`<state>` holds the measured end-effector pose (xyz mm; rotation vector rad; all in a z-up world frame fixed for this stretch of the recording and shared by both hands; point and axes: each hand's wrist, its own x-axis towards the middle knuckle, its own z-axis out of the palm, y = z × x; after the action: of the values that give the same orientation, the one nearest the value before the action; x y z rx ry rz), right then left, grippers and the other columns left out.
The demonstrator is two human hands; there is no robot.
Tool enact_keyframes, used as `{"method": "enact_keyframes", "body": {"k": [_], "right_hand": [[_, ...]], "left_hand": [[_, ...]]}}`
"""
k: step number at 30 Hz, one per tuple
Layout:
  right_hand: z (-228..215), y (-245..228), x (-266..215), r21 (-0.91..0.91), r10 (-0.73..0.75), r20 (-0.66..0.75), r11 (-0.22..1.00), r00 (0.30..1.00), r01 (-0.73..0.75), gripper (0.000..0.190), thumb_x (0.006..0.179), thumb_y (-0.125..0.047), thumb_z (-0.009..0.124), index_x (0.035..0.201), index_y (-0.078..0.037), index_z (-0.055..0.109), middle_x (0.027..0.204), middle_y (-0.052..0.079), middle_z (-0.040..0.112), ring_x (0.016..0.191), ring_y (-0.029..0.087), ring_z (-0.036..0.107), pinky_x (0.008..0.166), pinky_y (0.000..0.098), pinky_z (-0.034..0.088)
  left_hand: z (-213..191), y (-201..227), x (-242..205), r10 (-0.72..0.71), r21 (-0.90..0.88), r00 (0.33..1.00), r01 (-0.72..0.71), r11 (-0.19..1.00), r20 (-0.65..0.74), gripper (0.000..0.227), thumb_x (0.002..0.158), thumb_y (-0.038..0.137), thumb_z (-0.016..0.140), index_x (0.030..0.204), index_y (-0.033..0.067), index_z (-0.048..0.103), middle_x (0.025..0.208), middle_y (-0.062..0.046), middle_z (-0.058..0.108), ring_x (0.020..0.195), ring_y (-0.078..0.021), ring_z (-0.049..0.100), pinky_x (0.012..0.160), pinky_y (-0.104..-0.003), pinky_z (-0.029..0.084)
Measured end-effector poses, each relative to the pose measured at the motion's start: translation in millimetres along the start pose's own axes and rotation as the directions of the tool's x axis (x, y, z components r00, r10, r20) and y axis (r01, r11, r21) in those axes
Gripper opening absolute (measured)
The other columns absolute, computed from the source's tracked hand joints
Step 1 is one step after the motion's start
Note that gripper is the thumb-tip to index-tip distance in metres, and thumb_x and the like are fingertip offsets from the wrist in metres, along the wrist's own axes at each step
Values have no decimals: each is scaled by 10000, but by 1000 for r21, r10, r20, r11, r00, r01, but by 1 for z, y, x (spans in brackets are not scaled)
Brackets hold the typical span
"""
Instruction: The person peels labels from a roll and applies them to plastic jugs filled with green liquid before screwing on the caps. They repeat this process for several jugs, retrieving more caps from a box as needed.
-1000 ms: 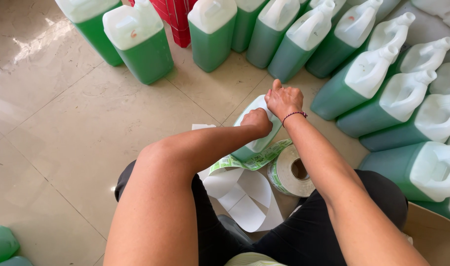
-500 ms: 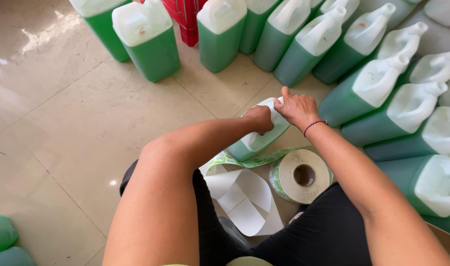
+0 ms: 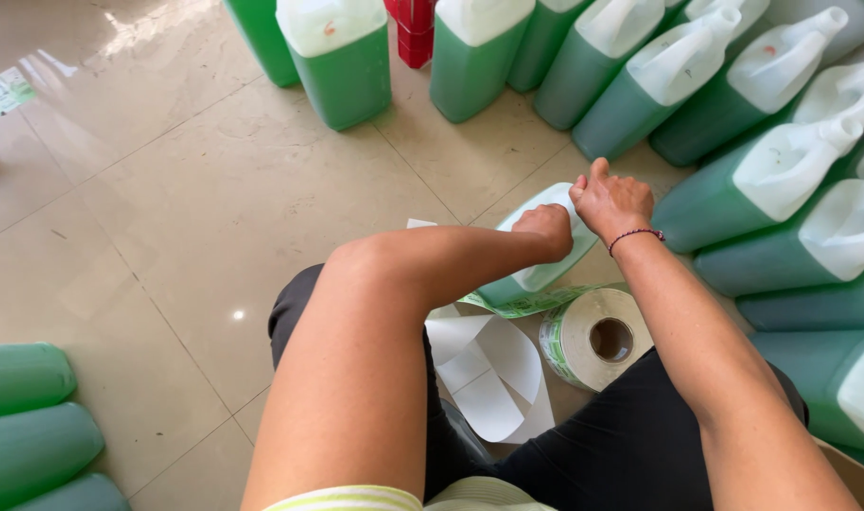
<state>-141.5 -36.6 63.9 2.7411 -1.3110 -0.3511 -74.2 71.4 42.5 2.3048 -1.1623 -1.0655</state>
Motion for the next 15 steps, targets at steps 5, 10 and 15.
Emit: {"method": "enact_keyframes", "body": {"k": [5, 10, 15], "right_hand": [[0, 1, 4, 25, 39, 7, 999, 999, -40, 415, 1047, -412, 393, 1159, -56, 573, 956, 246, 765, 909, 411, 739, 763, 525, 554], [3, 13, 18, 60, 30, -11, 998, 999, -29, 439, 1058, -440, 382, 1165, -74, 599, 1026, 288, 742, 976, 466, 708, 851, 545, 530], [3, 29, 31, 228, 55, 35, 972, 998, -62, 603, 1073, -604, 297, 1200, -114, 624, 1107, 286, 716, 1050, 506, 660, 925, 581, 495]], "left_hand": [[8, 3, 13, -2, 34, 1000, 2, 999, -6, 390, 875, 118, 688, 1243, -7, 655, 1234, -171, 723, 1180, -331, 693, 931, -435, 590], [-14, 10, 13, 62, 150, 993, -77, 986, 100, 330, 811, 74, 735, 1137, 29, 719, 1213, -159, 723, 1151, -308, 705, 899, -424, 597], [-51, 16, 17, 36, 36, 993, -40, 999, 109, 203, 832, 94, 684, 1017, 74, 765, 993, -81, 790, 960, -219, 797, 827, -377, 617]]}}
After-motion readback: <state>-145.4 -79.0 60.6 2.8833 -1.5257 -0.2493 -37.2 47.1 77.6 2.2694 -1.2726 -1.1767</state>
